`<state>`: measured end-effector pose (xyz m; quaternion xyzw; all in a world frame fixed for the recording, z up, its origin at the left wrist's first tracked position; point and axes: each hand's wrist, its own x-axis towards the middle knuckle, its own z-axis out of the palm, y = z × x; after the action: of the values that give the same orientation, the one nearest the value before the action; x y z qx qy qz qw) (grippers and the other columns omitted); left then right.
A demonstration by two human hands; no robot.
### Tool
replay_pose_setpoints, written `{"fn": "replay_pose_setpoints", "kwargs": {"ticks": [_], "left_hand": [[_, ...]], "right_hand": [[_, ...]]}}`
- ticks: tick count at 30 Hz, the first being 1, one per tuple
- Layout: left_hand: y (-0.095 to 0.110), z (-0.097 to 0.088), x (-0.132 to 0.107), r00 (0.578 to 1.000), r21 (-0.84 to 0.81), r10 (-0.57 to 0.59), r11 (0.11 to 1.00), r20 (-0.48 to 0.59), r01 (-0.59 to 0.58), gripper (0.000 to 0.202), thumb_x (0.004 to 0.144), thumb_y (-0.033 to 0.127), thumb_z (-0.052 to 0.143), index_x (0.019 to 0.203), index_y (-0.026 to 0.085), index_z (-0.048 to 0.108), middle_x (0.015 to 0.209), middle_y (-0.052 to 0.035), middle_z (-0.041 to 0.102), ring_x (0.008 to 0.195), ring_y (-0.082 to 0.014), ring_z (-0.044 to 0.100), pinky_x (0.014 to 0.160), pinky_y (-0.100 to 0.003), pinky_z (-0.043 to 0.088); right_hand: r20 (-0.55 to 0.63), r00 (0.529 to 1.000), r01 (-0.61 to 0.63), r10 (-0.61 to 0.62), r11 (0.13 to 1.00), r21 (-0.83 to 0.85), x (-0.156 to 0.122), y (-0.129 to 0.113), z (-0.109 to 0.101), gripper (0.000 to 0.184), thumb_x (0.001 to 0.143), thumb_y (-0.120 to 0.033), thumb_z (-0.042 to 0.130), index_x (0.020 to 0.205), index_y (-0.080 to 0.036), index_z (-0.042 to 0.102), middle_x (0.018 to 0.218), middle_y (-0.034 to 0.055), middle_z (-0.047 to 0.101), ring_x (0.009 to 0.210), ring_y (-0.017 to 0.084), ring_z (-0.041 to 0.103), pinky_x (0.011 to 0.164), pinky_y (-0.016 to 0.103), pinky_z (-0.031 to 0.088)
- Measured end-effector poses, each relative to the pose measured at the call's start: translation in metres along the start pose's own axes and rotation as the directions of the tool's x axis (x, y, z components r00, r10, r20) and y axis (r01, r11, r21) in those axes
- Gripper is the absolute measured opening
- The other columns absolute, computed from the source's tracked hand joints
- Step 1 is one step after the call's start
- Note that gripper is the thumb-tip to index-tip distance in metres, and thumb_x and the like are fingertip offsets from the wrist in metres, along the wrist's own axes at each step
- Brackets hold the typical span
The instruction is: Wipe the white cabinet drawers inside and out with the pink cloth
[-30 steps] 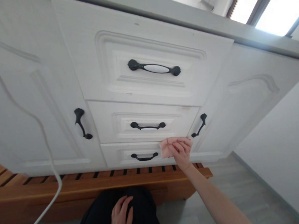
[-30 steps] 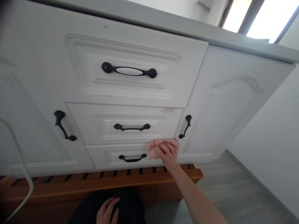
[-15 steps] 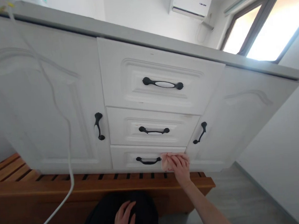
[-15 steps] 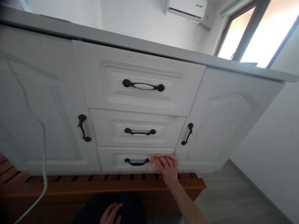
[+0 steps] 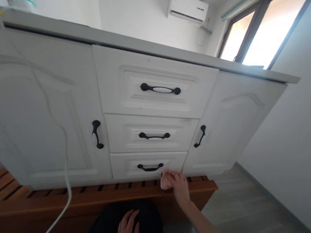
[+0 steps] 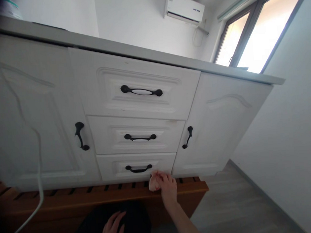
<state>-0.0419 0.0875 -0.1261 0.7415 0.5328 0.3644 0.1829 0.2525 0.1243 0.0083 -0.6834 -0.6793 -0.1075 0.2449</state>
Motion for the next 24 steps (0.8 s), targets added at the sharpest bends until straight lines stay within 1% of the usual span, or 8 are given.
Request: {"fn": "replay_pose_setpoints", "kwargs": {"ticks": [2, 4, 7, 9, 11, 17, 20, 24], "left_hand": [[-0.001, -0.001, 0.001, 0.999, 0.021, 0.027, 0.999, -0.022, -0.026, 0.038, 0.092, 0.035, 0.045, 0.123, 0.025, 0.065, 0.124, -0.0108, 0.066, 0.115, -0.0251, 0.065, 0.100, -0.047, 0.055], [0.002, -0.004, 0.000, 0.999, 0.040, 0.038, 0.999, -0.038, -0.036, 0.038, 0.092, 0.033, 0.045, 0.122, 0.024, 0.066, 0.123, -0.0120, 0.067, 0.114, -0.0257, 0.065, 0.098, -0.047, 0.056], [0.032, -0.009, -0.005, 0.999, 0.037, 0.023, 0.999, -0.031, -0.022, 0.037, 0.090, 0.031, 0.047, 0.119, 0.022, 0.068, 0.125, -0.0147, 0.066, 0.116, -0.0282, 0.065, 0.098, -0.049, 0.055], [0.069, -0.011, -0.008, 0.998, -0.039, 0.028, 0.999, 0.050, -0.026, 0.038, 0.089, 0.030, 0.049, 0.122, 0.024, 0.066, 0.133, -0.0149, 0.060, 0.123, -0.0290, 0.060, 0.103, -0.051, 0.051], [0.116, -0.007, -0.008, 0.975, -0.208, 0.088, 0.977, 0.205, -0.044, 0.043, 0.088, 0.029, 0.051, 0.130, 0.027, 0.059, 0.143, -0.0134, 0.053, 0.133, -0.0276, 0.051, 0.109, -0.049, 0.046], [0.218, 0.033, -0.006, 0.836, -0.576, 0.157, 0.789, 0.525, 0.213, 0.074, 0.074, 0.038, 0.067, 0.140, 0.015, 0.047, 0.149, -0.0195, 0.044, 0.141, -0.0315, 0.040, 0.119, -0.049, 0.033], [0.233, 0.042, -0.003, 0.829, -0.633, 0.176, 0.733, 0.530, 0.249, 0.075, 0.073, 0.041, 0.068, 0.139, 0.013, 0.047, 0.147, -0.0197, 0.046, 0.139, -0.0329, 0.042, 0.119, -0.051, 0.031], [0.241, 0.028, 0.006, 0.829, -0.674, 0.110, 0.645, 0.548, 0.359, 0.058, 0.085, 0.051, 0.055, 0.135, 0.020, 0.052, 0.140, -0.0141, 0.055, 0.133, -0.0297, 0.049, 0.116, -0.047, 0.035]], "right_hand": [[0.034, 0.996, -0.087, 0.082, 0.975, 0.202, -0.010, 0.006, -0.011, 0.045, 0.088, -0.017, 0.051, 0.126, -0.036, 0.066, 0.119, 0.0058, 0.069, 0.105, 0.026, 0.061, 0.089, 0.041, 0.048], [0.066, 0.958, -0.275, 0.278, 0.834, 0.478, -0.029, 0.016, -0.020, 0.040, 0.086, -0.028, 0.059, 0.125, -0.031, 0.066, 0.120, 0.0076, 0.069, 0.108, 0.028, 0.062, 0.096, 0.043, 0.047], [0.306, 0.775, -0.519, 0.552, 0.281, 0.808, -0.072, 0.028, -0.029, 0.048, 0.064, -0.039, 0.081, 0.109, -0.025, 0.071, 0.108, 0.0092, 0.074, 0.100, 0.032, 0.068, 0.092, 0.043, 0.051], [0.499, 0.646, -0.538, 0.578, -0.119, 0.835, -0.101, 0.027, -0.039, 0.052, 0.053, -0.039, 0.089, 0.099, -0.022, 0.071, 0.100, 0.0096, 0.076, 0.093, 0.033, 0.070, 0.088, 0.044, 0.053], [0.619, 0.570, -0.508, 0.540, -0.361, 0.782, -0.124, 0.018, -0.053, 0.057, 0.053, -0.040, 0.091, 0.101, -0.020, 0.069, 0.101, 0.0110, 0.076, 0.095, 0.033, 0.071, 0.089, 0.046, 0.052], [0.666, 0.507, -0.415, 0.548, -0.522, 0.745, -0.139, -0.011, -0.093, 0.065, 0.057, -0.041, 0.091, 0.113, -0.020, 0.066, 0.110, 0.0108, 0.075, 0.110, 0.030, 0.067, 0.096, 0.044, 0.051], [0.679, 0.441, -0.391, 0.586, -0.556, 0.734, -0.141, -0.007, -0.102, 0.064, 0.052, -0.045, 0.093, 0.107, -0.022, 0.068, 0.104, 0.0075, 0.076, 0.106, 0.028, 0.069, 0.094, 0.041, 0.052], [0.699, 0.457, -0.420, 0.550, -0.560, 0.714, -0.150, 0.001, -0.108, 0.060, 0.053, -0.048, 0.091, 0.102, -0.022, 0.069, 0.094, 0.0083, 0.077, 0.098, 0.031, 0.072, 0.086, 0.045, 0.055]]}}
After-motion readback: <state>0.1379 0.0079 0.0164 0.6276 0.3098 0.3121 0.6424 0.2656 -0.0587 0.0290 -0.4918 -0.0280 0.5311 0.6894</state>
